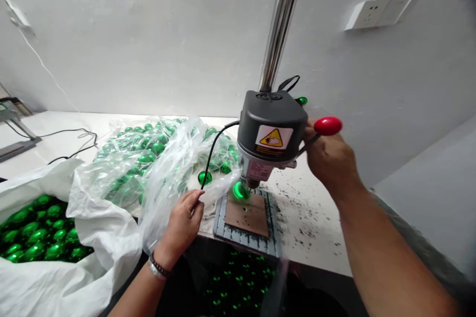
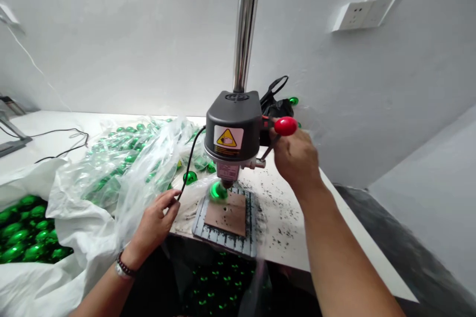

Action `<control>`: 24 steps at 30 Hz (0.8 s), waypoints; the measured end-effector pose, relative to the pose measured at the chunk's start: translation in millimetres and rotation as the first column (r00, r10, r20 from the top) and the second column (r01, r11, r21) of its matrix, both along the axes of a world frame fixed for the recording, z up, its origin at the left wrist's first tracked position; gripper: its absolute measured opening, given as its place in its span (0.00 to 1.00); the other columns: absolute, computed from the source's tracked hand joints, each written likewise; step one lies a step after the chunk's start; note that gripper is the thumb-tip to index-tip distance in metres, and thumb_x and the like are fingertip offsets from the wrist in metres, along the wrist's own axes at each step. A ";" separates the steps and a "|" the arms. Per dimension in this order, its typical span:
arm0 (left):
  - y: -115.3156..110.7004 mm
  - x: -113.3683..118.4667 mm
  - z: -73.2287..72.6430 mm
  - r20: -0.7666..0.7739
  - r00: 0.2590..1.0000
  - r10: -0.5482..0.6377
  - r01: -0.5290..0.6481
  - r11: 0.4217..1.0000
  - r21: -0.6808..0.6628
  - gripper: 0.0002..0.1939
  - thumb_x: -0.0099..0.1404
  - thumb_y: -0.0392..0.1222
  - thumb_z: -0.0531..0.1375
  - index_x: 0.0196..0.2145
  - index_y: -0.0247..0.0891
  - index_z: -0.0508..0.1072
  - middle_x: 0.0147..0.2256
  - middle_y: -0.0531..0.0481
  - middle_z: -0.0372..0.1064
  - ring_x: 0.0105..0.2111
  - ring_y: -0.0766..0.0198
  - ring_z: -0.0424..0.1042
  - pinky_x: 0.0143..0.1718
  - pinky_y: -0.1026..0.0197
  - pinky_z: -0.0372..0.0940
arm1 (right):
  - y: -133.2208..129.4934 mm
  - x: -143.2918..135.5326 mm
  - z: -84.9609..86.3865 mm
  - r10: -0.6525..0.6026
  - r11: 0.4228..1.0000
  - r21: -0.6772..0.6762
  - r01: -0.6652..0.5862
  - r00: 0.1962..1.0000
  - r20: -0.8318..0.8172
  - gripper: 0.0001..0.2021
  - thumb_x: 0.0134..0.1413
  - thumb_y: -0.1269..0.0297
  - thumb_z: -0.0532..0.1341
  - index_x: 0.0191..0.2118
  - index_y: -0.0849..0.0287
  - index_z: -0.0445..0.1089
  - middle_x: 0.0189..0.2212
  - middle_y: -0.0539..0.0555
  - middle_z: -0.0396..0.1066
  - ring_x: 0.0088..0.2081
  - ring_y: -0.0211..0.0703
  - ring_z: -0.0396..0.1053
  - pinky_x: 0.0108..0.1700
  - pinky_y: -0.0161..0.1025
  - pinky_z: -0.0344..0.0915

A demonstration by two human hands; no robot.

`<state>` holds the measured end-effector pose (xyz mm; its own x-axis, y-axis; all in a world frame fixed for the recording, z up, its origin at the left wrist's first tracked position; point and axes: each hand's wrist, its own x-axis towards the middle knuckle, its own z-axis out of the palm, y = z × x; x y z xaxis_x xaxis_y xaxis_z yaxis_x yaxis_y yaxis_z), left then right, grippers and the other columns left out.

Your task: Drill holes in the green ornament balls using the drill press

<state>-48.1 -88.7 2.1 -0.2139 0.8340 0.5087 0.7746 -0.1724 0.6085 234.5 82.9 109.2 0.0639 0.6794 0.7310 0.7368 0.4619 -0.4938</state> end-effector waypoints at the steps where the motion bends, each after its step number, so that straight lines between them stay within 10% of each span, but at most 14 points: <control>1: -3.1 -5.9 4.4 -0.042 0.997 0.060 -0.056 0.995 0.080 0.16 0.68 0.39 0.54 0.49 0.37 0.77 0.48 0.41 0.77 0.49 0.58 0.76 0.53 0.58 0.71 | -9.1 4.8 -8.8 -0.009 1.000 -0.005 0.009 1.000 -0.005 0.28 0.59 0.38 0.48 0.39 0.56 0.75 0.42 0.60 0.75 0.46 0.42 0.72 0.46 0.41 0.66; 6: -7.2 -48.3 23.1 -0.259 0.858 0.443 -0.377 0.887 0.267 0.30 0.60 0.45 0.66 0.59 0.39 0.69 0.61 0.33 0.63 0.61 0.43 0.64 0.61 0.43 0.60 | -82.9 11.4 -65.0 -0.043 0.999 0.024 0.045 0.994 -0.099 0.21 0.55 0.38 0.54 0.36 0.48 0.75 0.31 0.57 0.76 0.33 0.48 0.74 0.29 0.43 0.66; 11: 35.5 -92.4 48.0 -0.283 0.783 0.554 -0.614 0.761 -0.211 0.40 0.58 0.45 0.66 0.66 0.35 0.60 0.56 0.29 0.69 0.56 0.36 0.68 0.55 0.38 0.62 | -141.3 -60.0 -67.5 0.480 0.877 -0.007 -0.480 0.877 -0.025 0.07 0.54 0.57 0.61 0.39 0.44 0.75 0.33 0.50 0.76 0.32 0.42 0.75 0.34 0.38 0.73; 14: 44.3 -92.4 62.7 -0.046 0.914 0.402 -0.379 0.809 -0.449 0.22 0.63 0.36 0.57 0.55 0.32 0.72 0.43 0.37 0.77 0.46 0.47 0.75 0.49 0.52 0.67 | -131.5 -137.7 -45.8 0.529 0.787 -0.187 -0.588 0.799 -0.284 0.18 0.55 0.50 0.60 0.48 0.51 0.74 0.42 0.54 0.75 0.41 0.40 0.75 0.44 0.39 0.74; 18: 10.8 -65.4 66.7 0.358 0.934 0.004 0.134 0.924 -0.358 0.15 0.64 0.39 0.54 0.44 0.33 0.76 0.38 0.46 0.78 0.35 0.59 0.75 0.37 0.61 0.69 | -82.4 -227.5 -33.8 0.326 0.657 -0.410 -0.632 0.729 -0.602 0.47 0.41 0.39 0.66 0.65 0.59 0.60 0.59 0.66 0.64 0.55 0.51 0.70 0.55 0.47 0.70; 21: -13.4 -70.8 72.3 0.235 0.948 -0.216 0.304 0.835 -0.459 0.11 0.60 0.45 0.61 0.35 0.34 0.77 0.30 0.50 0.76 0.29 0.63 0.71 0.32 0.64 0.67 | -60.0 -261.8 -37.8 0.338 0.575 -0.407 -0.710 0.659 -0.672 0.48 0.44 0.42 0.64 0.67 0.66 0.53 0.51 0.66 0.71 0.45 0.46 0.74 0.46 0.43 0.73; 24: -5.7 -128.1 98.8 0.222 0.917 -0.332 0.399 0.745 -0.534 0.19 0.55 0.51 0.67 0.41 0.37 0.79 0.34 0.49 0.78 0.30 0.62 0.74 0.35 0.63 0.69 | -62.4 -260.7 -42.1 0.353 0.566 -0.375 -0.734 0.628 -0.694 0.36 0.47 0.49 0.60 0.59 0.68 0.65 0.47 0.63 0.74 0.45 0.46 0.74 0.48 0.43 0.73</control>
<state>-176.2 -94.4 100.9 0.1429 0.9866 -0.0786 0.6483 -0.0333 0.7607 -26.2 20.5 67.1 -0.2677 0.9518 0.1496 -0.0053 0.1539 -0.9881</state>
